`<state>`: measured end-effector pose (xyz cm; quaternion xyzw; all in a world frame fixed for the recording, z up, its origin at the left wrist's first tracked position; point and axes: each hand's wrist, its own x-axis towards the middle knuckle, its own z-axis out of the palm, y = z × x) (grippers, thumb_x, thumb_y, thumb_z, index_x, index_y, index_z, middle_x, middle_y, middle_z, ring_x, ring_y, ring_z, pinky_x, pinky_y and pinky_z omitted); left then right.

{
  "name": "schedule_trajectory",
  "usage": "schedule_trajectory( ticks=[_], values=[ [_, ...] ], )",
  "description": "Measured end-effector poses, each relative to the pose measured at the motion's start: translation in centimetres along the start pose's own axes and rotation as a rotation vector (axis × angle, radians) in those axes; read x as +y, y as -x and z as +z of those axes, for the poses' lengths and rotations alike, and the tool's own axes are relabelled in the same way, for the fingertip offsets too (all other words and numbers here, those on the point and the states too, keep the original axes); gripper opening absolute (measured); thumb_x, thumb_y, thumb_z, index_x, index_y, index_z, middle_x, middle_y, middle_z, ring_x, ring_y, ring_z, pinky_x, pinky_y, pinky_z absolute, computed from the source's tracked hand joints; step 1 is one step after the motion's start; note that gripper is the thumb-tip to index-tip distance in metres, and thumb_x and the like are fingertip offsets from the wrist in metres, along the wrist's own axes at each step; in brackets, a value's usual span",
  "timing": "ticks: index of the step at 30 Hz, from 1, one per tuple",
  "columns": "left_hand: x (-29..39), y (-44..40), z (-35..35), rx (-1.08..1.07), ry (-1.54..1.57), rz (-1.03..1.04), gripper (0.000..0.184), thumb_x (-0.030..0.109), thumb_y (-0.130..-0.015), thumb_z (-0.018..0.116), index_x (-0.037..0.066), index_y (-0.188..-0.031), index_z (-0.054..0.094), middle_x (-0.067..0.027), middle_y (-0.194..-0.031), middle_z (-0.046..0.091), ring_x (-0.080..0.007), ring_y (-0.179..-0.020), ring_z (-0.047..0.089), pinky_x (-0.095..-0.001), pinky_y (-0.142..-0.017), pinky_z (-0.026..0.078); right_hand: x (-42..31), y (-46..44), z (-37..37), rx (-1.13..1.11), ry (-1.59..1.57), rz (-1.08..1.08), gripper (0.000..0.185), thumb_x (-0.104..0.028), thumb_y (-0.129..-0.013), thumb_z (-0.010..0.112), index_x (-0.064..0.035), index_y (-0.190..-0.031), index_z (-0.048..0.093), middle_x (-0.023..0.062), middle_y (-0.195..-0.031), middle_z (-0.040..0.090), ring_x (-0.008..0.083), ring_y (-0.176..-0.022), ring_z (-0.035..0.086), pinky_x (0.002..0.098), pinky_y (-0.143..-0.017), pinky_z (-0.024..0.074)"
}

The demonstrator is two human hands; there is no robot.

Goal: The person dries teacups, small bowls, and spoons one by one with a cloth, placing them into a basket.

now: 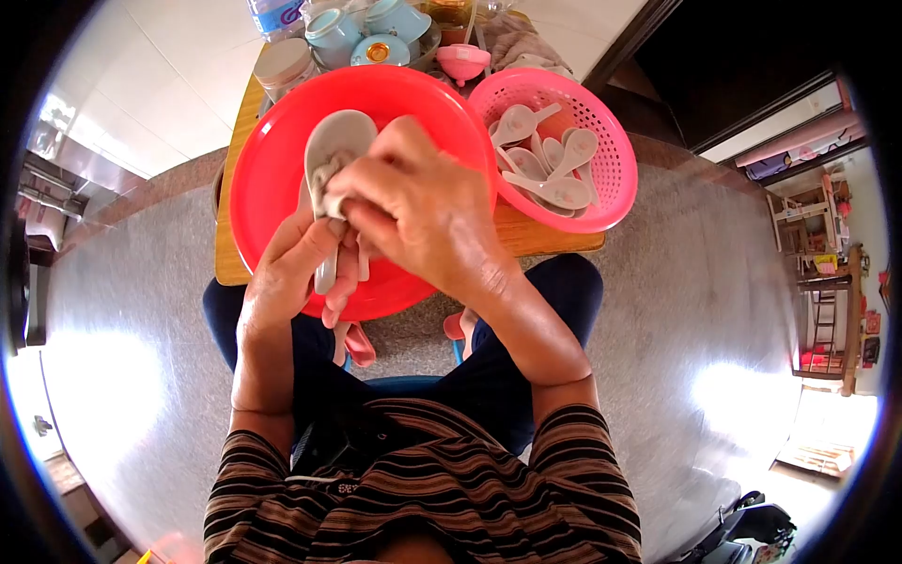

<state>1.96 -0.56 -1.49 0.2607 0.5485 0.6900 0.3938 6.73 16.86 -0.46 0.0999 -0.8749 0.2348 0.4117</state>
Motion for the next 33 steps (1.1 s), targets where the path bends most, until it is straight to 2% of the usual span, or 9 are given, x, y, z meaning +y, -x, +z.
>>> schedule_trajectory(
  ticks=[3,8,17,19,22,26,28,30,33],
  values=[
    [-0.5,-0.1,0.3,0.083,-0.021,0.022,0.028,0.027,-0.104,0.037,0.003,-0.096,0.049,-0.0048,-0.058,0.053,-0.0107,-0.041,0.048,-0.0218,-0.04,0.039,-0.2,0.3,0.3,-0.132,-0.242,0.076,0.02,-0.01,-0.071,0.076,-0.0175,-0.088,0.069,-0.001,-0.081,0.054,0.0139,-0.064,0.061,0.0298,-0.053,0.0498],
    [0.8,0.3,0.7,0.003,0.056,-0.128,0.028,0.029,-0.104,0.036,0.005,-0.095,0.049,-0.0029,-0.053,0.047,-0.0102,-0.039,0.041,-0.0223,-0.039,0.034,-0.1,-0.3,-0.1,0.048,0.014,-0.047,0.022,-0.01,-0.068,0.079,-0.016,-0.087,0.068,-0.0008,-0.081,0.053,0.0144,-0.064,0.06,0.0305,-0.053,0.0494],
    [0.1,0.0,1.1,0.118,0.192,-0.007,0.046,0.049,-0.103,0.032,0.006,-0.091,0.044,0.0034,-0.046,0.03,-0.0067,-0.031,0.023,-0.0191,-0.03,0.022,1.0,-0.4,0.7,0.191,0.078,-0.053,0.024,-0.008,-0.065,0.08,-0.0138,-0.083,0.065,-0.0002,-0.079,0.053,0.0162,-0.058,0.058,0.0289,-0.049,0.0468],
    [-0.2,-0.4,0.9,0.148,0.267,0.024,0.045,0.047,-0.103,0.032,0.005,-0.092,0.045,0.003,-0.047,0.03,-0.0065,-0.032,0.023,-0.0191,-0.029,0.022,0.8,0.0,1.0,0.015,0.026,-0.015,0.022,-0.009,-0.066,0.078,-0.0139,-0.083,0.065,-0.0004,-0.077,0.054,0.0169,-0.056,0.058,0.0289,-0.049,0.0469],
    [-0.3,-0.9,0.3,0.159,0.368,0.118,0.04,0.041,-0.104,0.035,0.004,-0.098,0.048,0.0025,-0.051,0.033,-0.0051,-0.033,0.024,-0.0196,-0.029,0.021,0.8,0.1,0.9,0.062,-0.033,-0.037,0.02,-0.011,-0.068,0.077,-0.0131,-0.083,0.064,0.0002,-0.078,0.055,0.0165,-0.056,0.058,0.0291,-0.048,0.0468],
    [0.5,-0.5,0.1,0.251,0.137,0.206,0.033,0.028,-0.103,0.045,0.0,-0.119,0.05,0.0034,-0.058,0.041,-0.0023,-0.036,0.028,-0.0185,-0.031,0.024,0.7,-0.3,-0.4,0.233,-0.135,-0.092,0.023,-0.009,-0.066,0.078,-0.012,-0.086,0.067,0.0002,-0.079,0.054,0.0156,-0.06,0.059,0.0288,-0.048,0.0478],
    [1.0,-0.2,1.2,0.221,-0.109,0.114,0.023,0.02,-0.1,0.053,0.0,-0.11,0.052,0.001,-0.071,0.053,-0.0041,-0.054,0.047,-0.0191,-0.046,0.04,-0.1,-0.4,-0.6,0.204,-0.14,-0.088,0.027,-0.006,-0.066,0.077,-0.0128,-0.091,0.07,0.0003,-0.08,0.055,0.0146,-0.063,0.06,0.0283,-0.05,0.0491],
    [-0.5,-0.6,1.7,0.18,-0.103,0.211,0.021,0.016,-0.096,0.059,0.0,-0.108,0.053,-0.0019,-0.076,0.057,-0.0088,-0.063,0.053,-0.0243,-0.055,0.043,-0.1,0.0,-0.1,0.058,-0.071,-0.082,0.028,-0.006,-0.067,0.077,-0.0136,-0.094,0.071,0.0008,-0.083,0.058,0.012,-0.067,0.062,0.0283,-0.053,0.0503],
    [-1.2,-0.5,0.7,0.158,-0.547,0.271,0.018,0.014,-0.091,0.064,0.001,-0.096,0.053,-0.0093,-0.077,0.058,-0.0125,-0.066,0.056,-0.0306,-0.058,0.042,1.0,-0.7,-0.7,0.017,-0.206,0.106,0.018,-0.008,-0.075,0.072,-0.0102,-0.092,0.072,0.0032,-0.085,0.06,0.0128,-0.071,0.062,0.0294,-0.057,0.0509]
  ],
)
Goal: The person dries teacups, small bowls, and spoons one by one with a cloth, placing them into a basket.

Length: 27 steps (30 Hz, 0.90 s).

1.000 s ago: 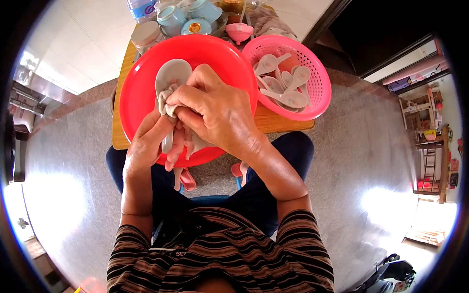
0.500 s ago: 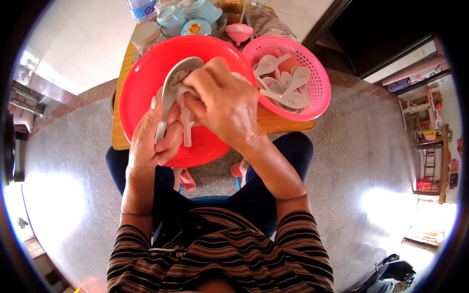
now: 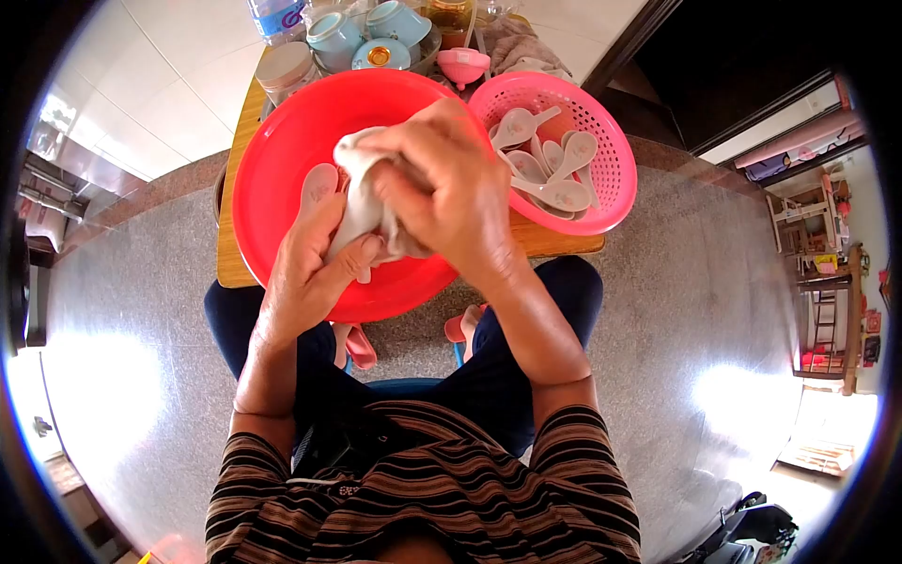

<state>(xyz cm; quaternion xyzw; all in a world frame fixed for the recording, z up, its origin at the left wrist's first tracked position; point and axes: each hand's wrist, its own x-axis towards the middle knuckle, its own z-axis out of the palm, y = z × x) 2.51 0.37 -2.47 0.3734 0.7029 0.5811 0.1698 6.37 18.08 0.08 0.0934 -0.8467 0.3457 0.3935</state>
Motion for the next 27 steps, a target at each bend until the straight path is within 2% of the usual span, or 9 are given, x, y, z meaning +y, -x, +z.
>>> schedule_trajectory(
  ticks=[2,5,10,13,15,17,21,23,27],
  values=[
    [1.2,0.2,0.2,0.0,-0.054,0.018,0.017,0.013,-0.091,0.064,0.001,-0.095,0.053,-0.0097,-0.077,0.059,-0.0136,-0.067,0.057,-0.0305,-0.059,0.044,0.9,-0.3,-0.6,-0.025,-0.202,0.183,0.013,-0.009,-0.079,0.068,-0.0068,-0.091,0.072,0.0062,-0.083,0.06,0.0161,-0.072,0.061,0.0291,-0.063,0.0488],
    [0.9,0.1,0.5,-0.013,-0.003,-0.001,0.016,0.011,-0.091,0.063,0.0,-0.096,0.053,-0.0109,-0.078,0.061,-0.0157,-0.069,0.061,-0.0306,-0.061,0.046,1.4,-0.2,-0.6,-0.008,-0.164,0.187,0.015,-0.009,-0.078,0.069,-0.0069,-0.092,0.072,0.0063,-0.081,0.06,0.0153,-0.072,0.059,0.0284,-0.065,0.0475],
    [0.4,-0.1,0.2,0.011,-0.012,-0.005,0.018,0.012,-0.091,0.063,0.0,-0.101,0.055,-0.0125,-0.08,0.065,-0.0177,-0.072,0.066,-0.0313,-0.064,0.049,-0.1,0.7,0.7,-0.012,-0.023,-0.032,0.016,-0.012,-0.074,0.074,-0.0137,-0.09,0.072,0.0005,-0.081,0.059,0.0156,-0.065,0.063,0.0296,-0.054,0.0519],
    [0.3,0.0,0.5,0.137,-0.094,-0.012,0.019,0.014,-0.09,0.065,0.0,-0.101,0.056,-0.0117,-0.079,0.065,-0.018,-0.071,0.066,-0.0318,-0.065,0.049,-1.2,1.2,1.3,-0.034,0.103,-0.146,0.016,-0.014,-0.073,0.075,-0.0155,-0.089,0.072,-0.0005,-0.081,0.06,0.0151,-0.065,0.063,0.03,-0.057,0.0533],
    [1.1,0.1,0.3,0.086,-0.049,-0.035,0.02,0.015,-0.089,0.065,0.0,-0.1,0.057,-0.0104,-0.073,0.062,-0.0176,-0.066,0.063,-0.0313,-0.062,0.047,-0.9,0.7,1.0,-0.022,0.031,-0.112,0.014,-0.013,-0.074,0.074,-0.0145,-0.088,0.072,-0.0002,-0.081,0.06,0.0165,-0.067,0.063,0.0298,-0.058,0.0531],
    [1.5,0.5,-0.5,0.021,-0.085,-0.053,0.021,0.015,-0.09,0.065,-0.002,-0.1,0.058,-0.0079,-0.074,0.059,-0.013,-0.066,0.058,-0.029,-0.061,0.045,-0.8,-0.1,-0.2,0.014,-0.039,-0.005,0.02,-0.002,-0.073,0.068,-0.0069,-0.092,0.072,0.0051,-0.085,0.058,0.0139,-0.07,0.058,0.0265,-0.061,0.0472],
    [0.6,0.5,-0.6,-0.07,0.167,0.109,0.035,0.023,-0.092,0.064,-0.005,-0.111,0.057,-0.0002,-0.08,0.062,-0.0076,-0.061,0.053,-0.0208,-0.055,0.041,0.7,-0.1,-1.3,-0.022,-0.305,0.197,0.015,-0.005,-0.077,0.064,-0.0016,-0.091,0.069,0.0065,-0.086,0.059,0.0135,-0.081,0.057,0.0258,-0.07,0.0453],
    [2.2,0.7,-0.7,-0.074,0.488,-0.206,0.024,0.017,-0.094,0.061,-0.001,-0.109,0.057,0.0011,-0.082,0.056,-0.0034,-0.072,0.051,-0.0203,-0.059,0.039,0.6,-0.1,-0.5,0.039,-0.27,0.15,0.016,-0.007,-0.075,0.07,-0.0049,-0.091,0.071,0.0053,-0.082,0.06,0.0153,-0.076,0.06,0.0283,-0.065,0.0507],
    [1.1,0.3,-1.0,-0.09,0.693,-0.284,0.03,0.016,-0.093,0.062,-0.001,-0.116,0.054,0.0006,-0.087,0.058,-0.0027,-0.071,0.052,-0.0194,-0.057,0.041,-0.9,0.9,0.5,0.027,-0.077,-0.028,0.019,-0.006,-0.072,0.072,-0.0074,-0.09,0.07,0.0042,-0.084,0.059,0.0161,-0.074,0.061,0.0289,-0.061,0.0509]
  ],
)
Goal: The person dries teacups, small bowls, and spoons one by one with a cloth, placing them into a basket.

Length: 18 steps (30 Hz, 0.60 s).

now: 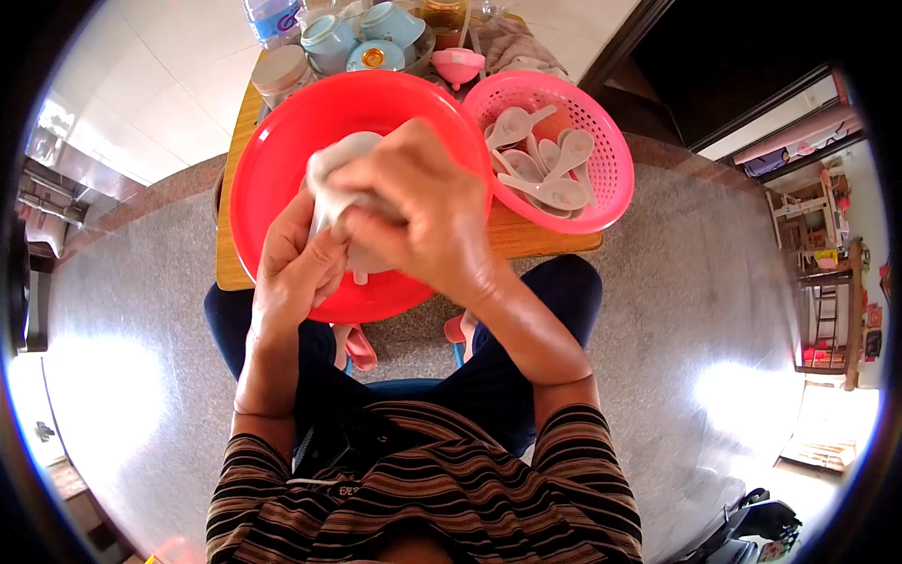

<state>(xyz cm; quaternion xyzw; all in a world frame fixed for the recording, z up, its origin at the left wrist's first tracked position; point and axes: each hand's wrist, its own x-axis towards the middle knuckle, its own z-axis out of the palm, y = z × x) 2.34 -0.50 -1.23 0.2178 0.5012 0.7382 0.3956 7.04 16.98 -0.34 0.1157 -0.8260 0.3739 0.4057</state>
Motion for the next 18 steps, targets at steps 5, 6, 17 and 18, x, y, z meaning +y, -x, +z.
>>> schedule_trajectory(
  ticks=[5,6,17,18],
  values=[
    [-0.7,-0.4,0.8,0.186,-0.557,0.238,0.027,0.01,-0.09,0.064,0.0,-0.113,0.056,-0.0018,-0.081,0.06,-0.0075,-0.072,0.058,-0.0234,-0.064,0.048,-0.4,0.1,0.6,-0.031,0.074,-0.087,0.024,-0.006,-0.067,0.076,-0.0123,-0.09,0.072,0.0009,-0.084,0.057,0.0126,-0.066,0.059,0.0286,-0.055,0.0489],
    [-0.4,-0.3,1.1,0.192,-0.716,0.322,0.023,0.01,-0.09,0.065,0.0,-0.109,0.058,-0.0027,-0.079,0.06,-0.0086,-0.072,0.059,-0.0243,-0.065,0.048,-0.2,-0.1,0.4,-0.01,0.026,-0.031,0.027,-0.002,-0.065,0.074,-0.0097,-0.091,0.073,0.0025,-0.082,0.055,0.0129,-0.067,0.056,0.0269,-0.055,0.0456],
    [-1.0,-0.5,0.4,0.089,-0.434,0.226,0.021,0.013,-0.092,0.063,-0.004,-0.103,0.058,-0.001,-0.085,0.057,-0.0063,-0.077,0.05,-0.0245,-0.065,0.042,1.5,-0.9,-0.3,0.057,-0.014,0.045,0.015,-0.01,-0.077,0.072,-0.0065,-0.092,0.07,0.0056,-0.082,0.061,0.0164,-0.075,0.063,0.0285,-0.063,0.0514],
    [-0.9,-0.5,0.4,0.105,-0.452,0.214,0.022,0.013,-0.092,0.063,-0.003,-0.106,0.058,-0.0014,-0.084,0.057,-0.0066,-0.076,0.051,-0.0249,-0.065,0.043,1.1,-0.8,-0.2,0.06,-0.012,0.046,0.015,-0.01,-0.077,0.072,-0.0065,-0.092,0.07,0.0056,-0.082,0.061,0.0164,-0.075,0.063,0.0285,-0.063,0.0514]
  ],
)
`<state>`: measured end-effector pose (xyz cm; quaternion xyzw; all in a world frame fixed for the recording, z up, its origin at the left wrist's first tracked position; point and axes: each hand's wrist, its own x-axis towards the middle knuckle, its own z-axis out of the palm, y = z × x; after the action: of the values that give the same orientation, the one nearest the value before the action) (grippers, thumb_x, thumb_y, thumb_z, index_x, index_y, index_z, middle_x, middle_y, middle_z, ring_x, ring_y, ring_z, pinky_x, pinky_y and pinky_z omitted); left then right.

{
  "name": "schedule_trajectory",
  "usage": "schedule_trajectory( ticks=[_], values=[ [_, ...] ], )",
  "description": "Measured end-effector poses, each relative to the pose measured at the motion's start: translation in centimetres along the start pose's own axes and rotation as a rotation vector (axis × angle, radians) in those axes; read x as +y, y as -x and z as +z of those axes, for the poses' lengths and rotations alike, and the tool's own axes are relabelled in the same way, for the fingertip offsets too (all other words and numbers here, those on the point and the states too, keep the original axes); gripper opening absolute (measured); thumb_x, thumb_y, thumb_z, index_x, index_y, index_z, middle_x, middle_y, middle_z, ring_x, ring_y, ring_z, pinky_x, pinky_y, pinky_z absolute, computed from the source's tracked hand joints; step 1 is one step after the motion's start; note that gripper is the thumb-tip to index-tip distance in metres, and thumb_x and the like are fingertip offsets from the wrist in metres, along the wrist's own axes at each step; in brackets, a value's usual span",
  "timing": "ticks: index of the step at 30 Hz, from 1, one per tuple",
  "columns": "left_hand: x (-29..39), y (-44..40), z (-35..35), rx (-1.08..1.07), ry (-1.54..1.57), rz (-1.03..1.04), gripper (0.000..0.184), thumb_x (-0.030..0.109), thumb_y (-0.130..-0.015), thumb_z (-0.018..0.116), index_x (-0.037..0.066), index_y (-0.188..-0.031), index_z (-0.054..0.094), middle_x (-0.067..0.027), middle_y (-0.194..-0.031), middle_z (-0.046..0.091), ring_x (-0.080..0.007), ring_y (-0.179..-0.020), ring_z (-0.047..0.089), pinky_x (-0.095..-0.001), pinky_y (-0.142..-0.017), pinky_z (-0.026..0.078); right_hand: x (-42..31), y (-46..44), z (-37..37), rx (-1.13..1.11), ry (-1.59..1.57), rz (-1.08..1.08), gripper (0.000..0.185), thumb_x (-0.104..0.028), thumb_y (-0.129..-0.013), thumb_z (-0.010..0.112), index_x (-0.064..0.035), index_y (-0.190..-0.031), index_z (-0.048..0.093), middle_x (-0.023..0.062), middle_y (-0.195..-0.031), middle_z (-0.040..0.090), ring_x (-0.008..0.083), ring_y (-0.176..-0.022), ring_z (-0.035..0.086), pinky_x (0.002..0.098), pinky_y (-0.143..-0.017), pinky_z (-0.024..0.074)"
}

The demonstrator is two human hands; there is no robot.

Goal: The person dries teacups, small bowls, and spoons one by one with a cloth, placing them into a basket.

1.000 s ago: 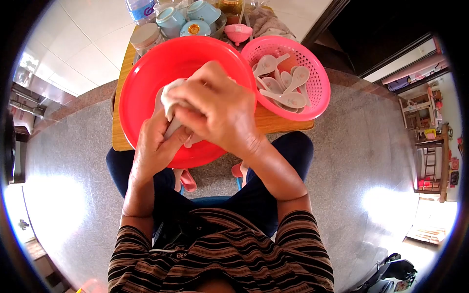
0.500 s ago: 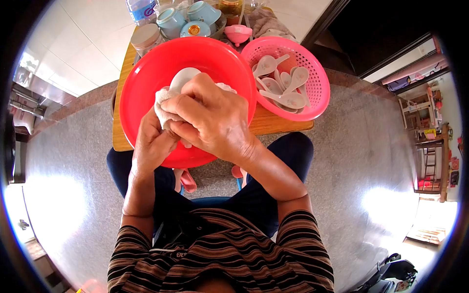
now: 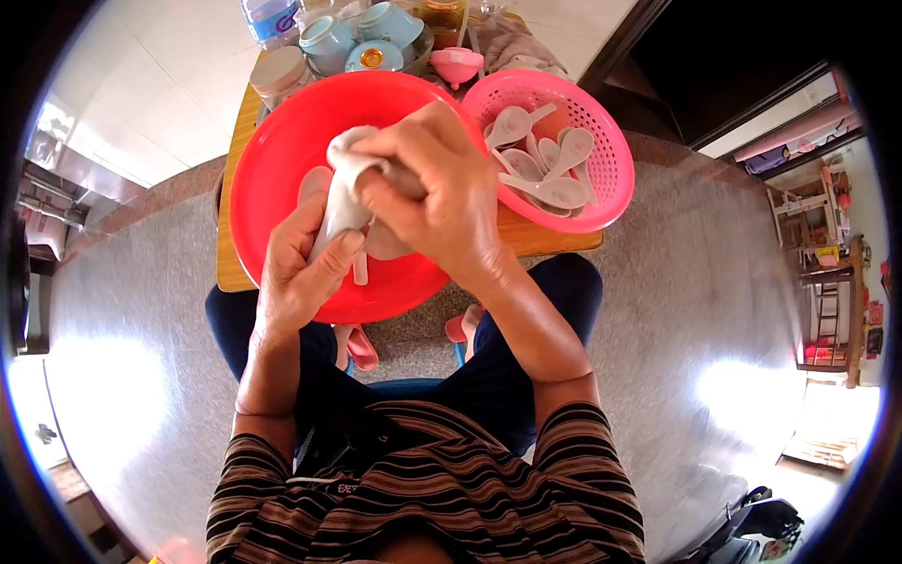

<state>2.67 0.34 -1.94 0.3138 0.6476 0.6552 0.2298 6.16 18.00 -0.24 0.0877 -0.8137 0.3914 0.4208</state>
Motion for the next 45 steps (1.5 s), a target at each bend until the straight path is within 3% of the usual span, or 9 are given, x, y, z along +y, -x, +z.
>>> schedule_trajectory(
  ticks=[4,12,15,17,22,25,29,36,45],
  values=[
    [-0.3,-0.3,0.6,0.102,-0.177,0.094,0.021,0.013,-0.091,0.063,-0.001,-0.107,0.058,-0.0029,-0.081,0.058,-0.0078,-0.073,0.052,-0.0274,-0.063,0.044,-0.7,0.7,0.8,-0.05,0.055,-0.107,0.02,-0.013,-0.072,0.077,-0.0139,-0.092,0.072,0.0014,-0.084,0.062,0.0136,-0.07,0.064,0.0286,-0.055,0.0527],
    [0.2,0.0,-1.2,-0.087,-0.272,0.108,0.023,0.018,-0.089,0.068,0.0,-0.099,0.057,-0.006,-0.069,0.054,-0.0106,-0.066,0.057,-0.0268,-0.059,0.045,1.5,-0.8,-1.3,-0.104,-0.025,0.144,0.009,-0.013,-0.081,0.067,-0.0061,-0.087,0.066,0.0075,-0.078,0.058,0.018,-0.07,0.06,0.0303,-0.062,0.0461],
    [0.5,-0.1,-1.1,0.048,-0.289,0.103,0.024,0.022,-0.089,0.067,0.002,-0.098,0.058,-0.009,-0.068,0.056,-0.017,-0.059,0.06,-0.0313,-0.055,0.046,3.0,-1.4,-3.6,0.105,0.025,0.214,0.009,-0.014,-0.084,0.067,-0.0045,-0.085,0.065,0.0036,-0.076,0.059,0.0113,-0.068,0.056,0.0267,-0.06,0.0439],
    [-0.5,-0.5,-2.1,0.131,-0.847,0.222,0.022,0.023,-0.089,0.065,0.004,-0.099,0.059,-0.0127,-0.071,0.061,-0.0258,-0.06,0.064,-0.0366,-0.054,0.047,3.8,-1.8,-6.2,0.292,0.008,0.258,0.013,-0.016,-0.087,0.066,-0.0042,-0.084,0.065,0.0011,-0.076,0.059,0.0086,-0.068,0.054,0.025,-0.06,0.0428],
    [-2.0,-1.1,-2.4,0.146,-1.188,0.137,0.019,0.022,-0.086,0.064,0.006,-0.096,0.059,-0.0129,-0.079,0.066,-0.0314,-0.066,0.065,-0.0403,-0.055,0.05,6.5,-1.7,-10.8,0.427,0.28,0.36,0.021,-0.023,-0.091,0.063,-0.0029,-0.09,0.064,-0.0024,-0.076,0.058,0.0064,-0.07,0.049,0.0218,-0.064,0.0404],
    [-2.5,-1.0,-2.5,0.107,-1.241,0.141,0.018,0.02,-0.085,0.064,0.007,-0.095,0.059,-0.0119,-0.08,0.066,-0.0314,-0.066,0.065,-0.0406,-0.057,0.051,8.3,-1.4,-11.8,0.208,0.635,0.405,0.028,-0.035,-0.082,0.069,-0.0094,-0.093,0.067,0.0112,-0.079,0.065,0.0288,-0.074,0.062,0.0349,-0.069,0.0471],
    [-2.3,-1.1,-2.3,0.05,-1.277,0.099,0.018,0.02,-0.084,0.064,0.007,-0.096,0.059,-0.0117,-0.081,0.065,-0.031,-0.069,0.065,-0.0408,-0.058,0.051,9.8,-0.1,-12.0,-0.211,0.709,0.632,0.033,-0.042,-0.078,0.068,-0.0146,-0.097,0.069,0.0111,-0.092,0.07,0.0297,-0.09,0.067,0.0379,-0.075,0.0494],
    [-2.5,-1.0,-2.2,0.057,-1.272,0.096,0.017,0.018,-0.082,0.067,0.008,-0.094,0.06,-0.0114,-0.086,0.064,-0.0313,-0.072,0.065,-0.0409,-0.06,0.051,9.2,-0.2,-8.4,-0.62,0.718,0.748,0.035,-0.039,-0.079,0.07,-0.0118,-0.102,0.067,0.0108,-0.095,0.07,0.0286,-0.089,0.066,0.0388,-0.077,0.0488],
    [-1.9,-1.0,-2.2,-0.001,-1.213,0.02,0.023,0.019,-0.081,0.067,0.009,-0.102,0.062,-0.0094,-0.096,0.065,-0.0319,-0.083,0.065,-0.0414,-0.069,0.05,10.2,0.2,-7.7,-0.485,0.669,0.605,0.03,-0.035,-0.082,0.066,-0.012,-0.101,0.067,0.0106,-0.091,0.07,0.029,-0.085,0.067,0.0384,-0.074,0.0495]
  ],
)
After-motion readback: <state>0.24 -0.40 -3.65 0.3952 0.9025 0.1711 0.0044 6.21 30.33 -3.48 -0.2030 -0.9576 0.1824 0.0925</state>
